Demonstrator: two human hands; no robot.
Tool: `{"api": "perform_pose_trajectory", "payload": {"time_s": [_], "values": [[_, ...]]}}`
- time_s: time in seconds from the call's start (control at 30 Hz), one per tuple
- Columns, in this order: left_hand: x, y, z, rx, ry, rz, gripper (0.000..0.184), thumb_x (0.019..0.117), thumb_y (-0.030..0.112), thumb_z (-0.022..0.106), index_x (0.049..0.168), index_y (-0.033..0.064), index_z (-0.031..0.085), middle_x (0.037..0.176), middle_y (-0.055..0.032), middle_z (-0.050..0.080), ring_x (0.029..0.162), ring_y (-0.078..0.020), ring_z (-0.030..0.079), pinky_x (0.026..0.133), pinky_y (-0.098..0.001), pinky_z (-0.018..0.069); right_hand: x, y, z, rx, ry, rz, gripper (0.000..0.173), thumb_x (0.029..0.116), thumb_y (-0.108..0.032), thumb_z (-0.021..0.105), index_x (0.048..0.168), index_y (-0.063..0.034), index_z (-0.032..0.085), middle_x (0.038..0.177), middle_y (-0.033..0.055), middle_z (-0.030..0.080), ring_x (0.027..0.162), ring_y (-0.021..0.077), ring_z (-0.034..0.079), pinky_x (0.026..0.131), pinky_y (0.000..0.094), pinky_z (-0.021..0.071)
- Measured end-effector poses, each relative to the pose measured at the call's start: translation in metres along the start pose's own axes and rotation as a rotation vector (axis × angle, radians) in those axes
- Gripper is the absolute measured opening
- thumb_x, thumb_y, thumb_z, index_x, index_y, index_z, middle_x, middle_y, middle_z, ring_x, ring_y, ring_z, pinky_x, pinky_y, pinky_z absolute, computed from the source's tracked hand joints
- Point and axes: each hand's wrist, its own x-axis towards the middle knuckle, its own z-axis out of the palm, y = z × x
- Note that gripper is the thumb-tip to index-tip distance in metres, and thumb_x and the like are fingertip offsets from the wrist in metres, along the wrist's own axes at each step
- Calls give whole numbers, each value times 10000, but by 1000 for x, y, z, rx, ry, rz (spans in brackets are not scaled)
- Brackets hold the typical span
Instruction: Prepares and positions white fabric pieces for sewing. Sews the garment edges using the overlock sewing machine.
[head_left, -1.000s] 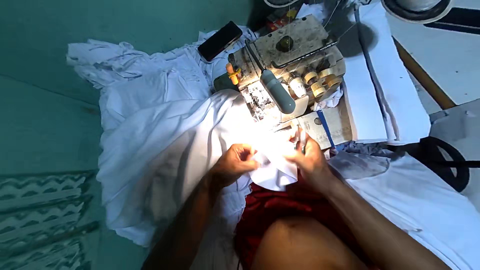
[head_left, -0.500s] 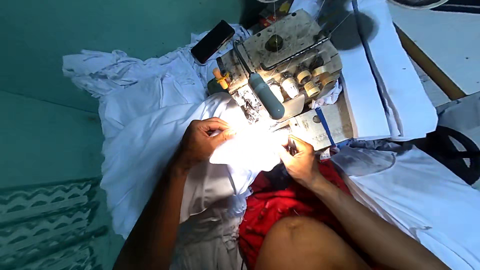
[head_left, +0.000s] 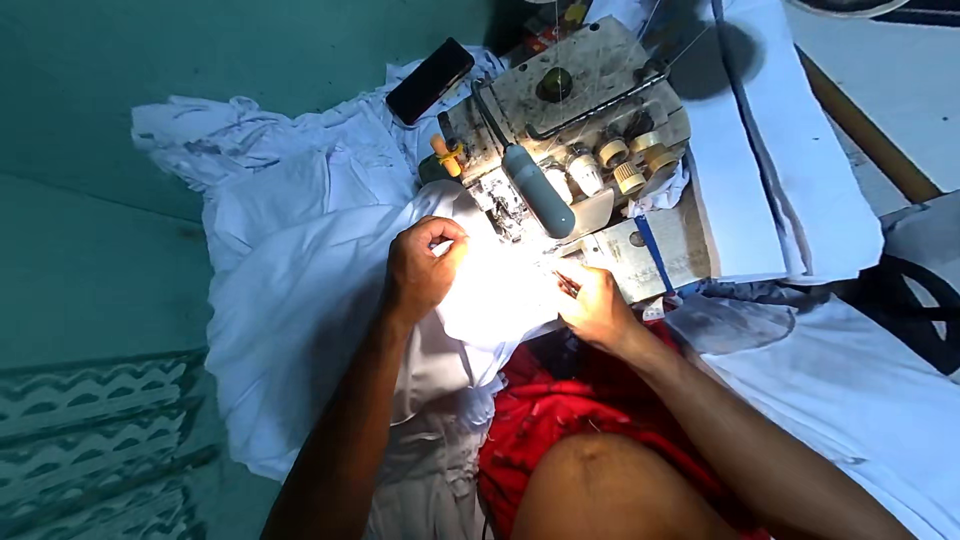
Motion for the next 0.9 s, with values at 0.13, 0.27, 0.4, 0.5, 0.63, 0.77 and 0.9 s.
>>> {"api": "perform_pose_trajectory", "payload": {"time_s": [0.13, 0.27, 0.4, 0.5, 0.63, 0.77, 0.9], "values": [[0, -5, 9, 66, 78, 86, 60, 911, 91, 669, 875, 62, 707, 1104, -64, 698, 1007, -121, 681, 852, -315, 591, 3, 6, -8, -36, 17, -24, 115, 912, -158, 646, 896, -89, 737, 740, -4, 657, 662, 72, 605, 628, 294, 527], [0, -3, 15, 177, 123, 112, 69, 912, 133, 701, 897, 93, 755, 1079, -62, 693, 973, -132, 672, 822, -314, 575, -8, 3, -16, -82, 27, -6, 136, 905, -188, 656, 797, -109, 674, 684, -34, 585, 634, 42, 549, 602, 255, 473], [-3, 8, 16, 277, 83, 64, 74, 921, 166, 719, 922, 109, 766, 1077, -58, 695, 973, -152, 676, 851, -357, 579, -19, 7, -22, -236, 88, -165, 200, 927, -238, 668, 826, -82, 742, 761, 27, 664, 691, 111, 631, 630, 294, 541], [0, 8, 23, 218, 95, 117, 59, 918, 128, 730, 937, 93, 773, 1063, -66, 693, 972, -145, 672, 865, -323, 569, -29, 5, -29, -129, 50, -119, 220, 947, -262, 680, 854, -76, 750, 874, 32, 666, 773, 58, 613, 691, 207, 529], [40, 9, 33, 177, 137, 75, 156, 875, 145, 754, 910, -7, 747, 1031, -185, 712, 982, -268, 690, 898, -449, 542, -17, -8, -14, 260, 28, 101, 139, 953, -108, 632, 820, -76, 654, 734, -44, 654, 637, -2, 618, 598, 169, 533], [59, 2, 32, 166, 168, 98, 194, 838, 227, 778, 946, 69, 751, 1003, -94, 710, 970, -169, 681, 882, -389, 545, -12, -20, 0, 475, 2, 245, 124, 962, -49, 577, 851, -73, 628, 618, -47, 604, 501, 41, 587, 492, 200, 525], [62, -3, 32, 190, 200, 121, 211, 866, 267, 756, 933, 68, 747, 1014, -101, 715, 998, -180, 680, 902, -397, 538, -12, -21, 12, 544, 52, 270, 130, 952, -29, 567, 836, -76, 604, 597, -49, 571, 483, 40, 559, 477, 200, 504]]}}
